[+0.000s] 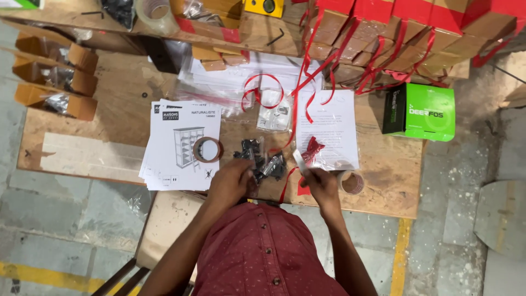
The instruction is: Packing and wrapping a small box with a red ribbon and red adhesive tape at a packing station.
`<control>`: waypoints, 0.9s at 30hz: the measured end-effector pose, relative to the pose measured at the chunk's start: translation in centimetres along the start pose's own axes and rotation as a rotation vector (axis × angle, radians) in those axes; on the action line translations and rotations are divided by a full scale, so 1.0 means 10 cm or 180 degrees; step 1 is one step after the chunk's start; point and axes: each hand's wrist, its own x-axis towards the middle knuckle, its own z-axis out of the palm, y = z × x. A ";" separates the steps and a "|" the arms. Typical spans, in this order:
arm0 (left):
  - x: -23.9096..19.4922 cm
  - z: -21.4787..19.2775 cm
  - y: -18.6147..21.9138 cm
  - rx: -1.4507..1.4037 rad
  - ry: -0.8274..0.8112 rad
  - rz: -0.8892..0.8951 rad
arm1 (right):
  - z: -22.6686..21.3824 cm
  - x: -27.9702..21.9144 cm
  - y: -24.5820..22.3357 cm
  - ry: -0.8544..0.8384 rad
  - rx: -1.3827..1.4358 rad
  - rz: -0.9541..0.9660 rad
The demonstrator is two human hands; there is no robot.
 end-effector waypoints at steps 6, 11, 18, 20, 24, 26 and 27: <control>1.57 0.18 -0.02 -0.0856 0.0159 -0.0064 | -0.36 -0.48 0.42 0.0466 -0.0059 0.0455; 3.35 1.11 -0.30 -0.2641 0.0060 0.0363 | -0.33 -0.77 0.54 0.0936 0.0104 0.0807; 3.25 1.36 -0.19 -0.3335 -0.0478 0.0119 | -0.12 -1.11 0.59 0.1440 0.0091 0.1404; 2.42 1.04 0.15 -0.2889 -0.0688 -0.0155 | -0.10 -1.18 0.70 0.1475 0.0156 0.1468; 1.14 0.96 0.04 -0.1845 -0.1422 0.0203 | -0.09 -1.11 0.66 0.1431 0.0179 0.1470; 0.61 0.95 -0.15 -0.1523 -0.1939 0.0423 | -0.12 -0.99 0.60 0.1376 0.0124 0.1384; 0.33 0.96 -0.24 -0.1204 -0.2451 0.0625 | -0.14 -0.94 0.56 0.1317 0.0050 0.1306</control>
